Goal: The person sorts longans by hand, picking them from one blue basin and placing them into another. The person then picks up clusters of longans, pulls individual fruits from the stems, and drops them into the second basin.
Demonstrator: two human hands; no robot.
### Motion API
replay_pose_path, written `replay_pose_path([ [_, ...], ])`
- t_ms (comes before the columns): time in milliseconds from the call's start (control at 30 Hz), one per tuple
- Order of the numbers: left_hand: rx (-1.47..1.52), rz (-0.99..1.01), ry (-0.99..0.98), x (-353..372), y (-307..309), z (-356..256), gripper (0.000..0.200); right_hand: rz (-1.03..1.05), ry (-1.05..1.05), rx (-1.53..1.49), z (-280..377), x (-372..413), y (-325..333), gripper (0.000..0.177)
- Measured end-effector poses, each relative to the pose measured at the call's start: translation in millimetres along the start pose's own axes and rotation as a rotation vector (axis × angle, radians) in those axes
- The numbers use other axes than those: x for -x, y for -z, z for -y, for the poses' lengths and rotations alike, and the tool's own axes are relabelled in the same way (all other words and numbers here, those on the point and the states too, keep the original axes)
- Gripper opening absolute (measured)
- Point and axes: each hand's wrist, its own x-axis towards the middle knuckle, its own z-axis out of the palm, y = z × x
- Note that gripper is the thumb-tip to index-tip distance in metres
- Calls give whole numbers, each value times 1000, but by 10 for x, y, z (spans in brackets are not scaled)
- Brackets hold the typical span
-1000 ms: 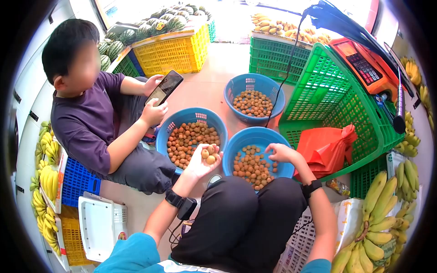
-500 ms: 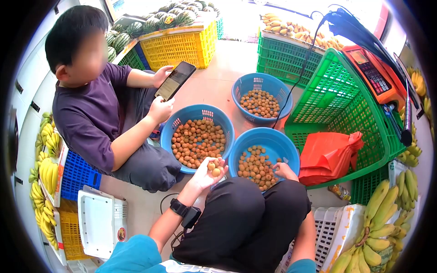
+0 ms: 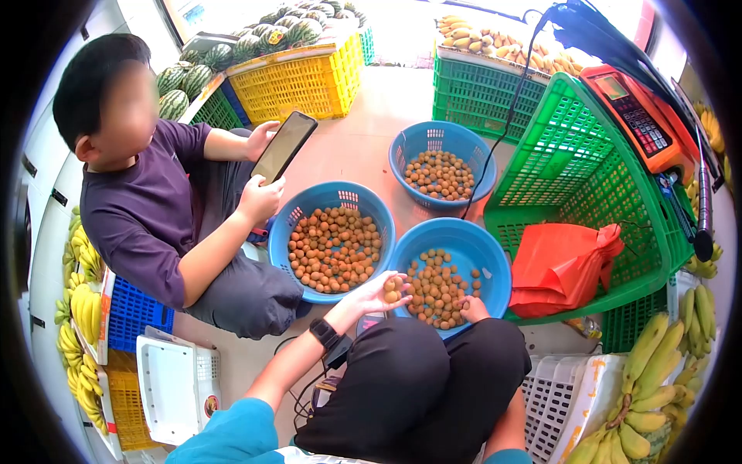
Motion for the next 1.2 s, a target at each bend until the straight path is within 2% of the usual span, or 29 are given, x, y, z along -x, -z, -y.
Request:
replay_pose_path([
  [100,-148,-38,37,-288,3,-73,22,-96,21,-182,-278,-80,-228,34],
  [200,-546,-121,10,-541,-53,-64,27,-62,22,-182,-413,-110,-323,34],
  [300,-611,-97,-29,-933,148,49,29,-31,-4,-238,-297,-35,-310,31],
  [367,-700,-72,-31,-1049,185,99,35,6,-170,-411,93,137,-157,31],
  [433,-702,-74,-50,-948,103,144,38,-9,-114,-437,55,135,-209,28],
  [467,-737,-45,-87,-682,-69,83,40,12,-104,-426,59,125,-219,30],
  [500,-803,-26,-167,-697,13,28,38,35,-93,-416,61,125,-234,31],
  [567,-707,-37,-381,-620,145,-125,31,-11,-33,-336,-264,16,-471,31],
  [633,-657,-179,-571,-572,316,-312,24,-63,31,-255,-256,11,-515,31],
  [700,-801,-405,-745,-560,595,-481,24,4,-38,-387,1,115,-379,30],
  [767,-1273,-757,-903,-589,971,-551,33,7,-37,-394,57,147,-371,29],
  [800,-1414,-853,-789,-497,1011,-576,41,9,-39,-400,64,160,-374,28],
  [833,-1439,-968,-563,-444,1018,-506,45,8,-40,-398,62,158,-379,28],
  [900,-1497,-1023,-434,-449,1115,-372,52,-38,2,-389,25,153,-384,25],
  [967,-1696,-1088,-343,-392,1143,-275,60,-84,24,-330,-129,90,-477,24],
  [1033,-1693,-1065,-319,-402,1168,-310,63,-130,47,-271,-141,102,-448,23],
  [1067,-1783,-1088,-310,-408,1177,-314,63,-113,32,-219,-148,89,-415,23],
  [1133,-1858,-1103,-326,-374,1186,-338,65,-94,15,-167,97,112,-229,24],
  [1200,-1857,-1086,-392,-413,1374,-353,66,-87,108,-149,496,133,89,23],
])
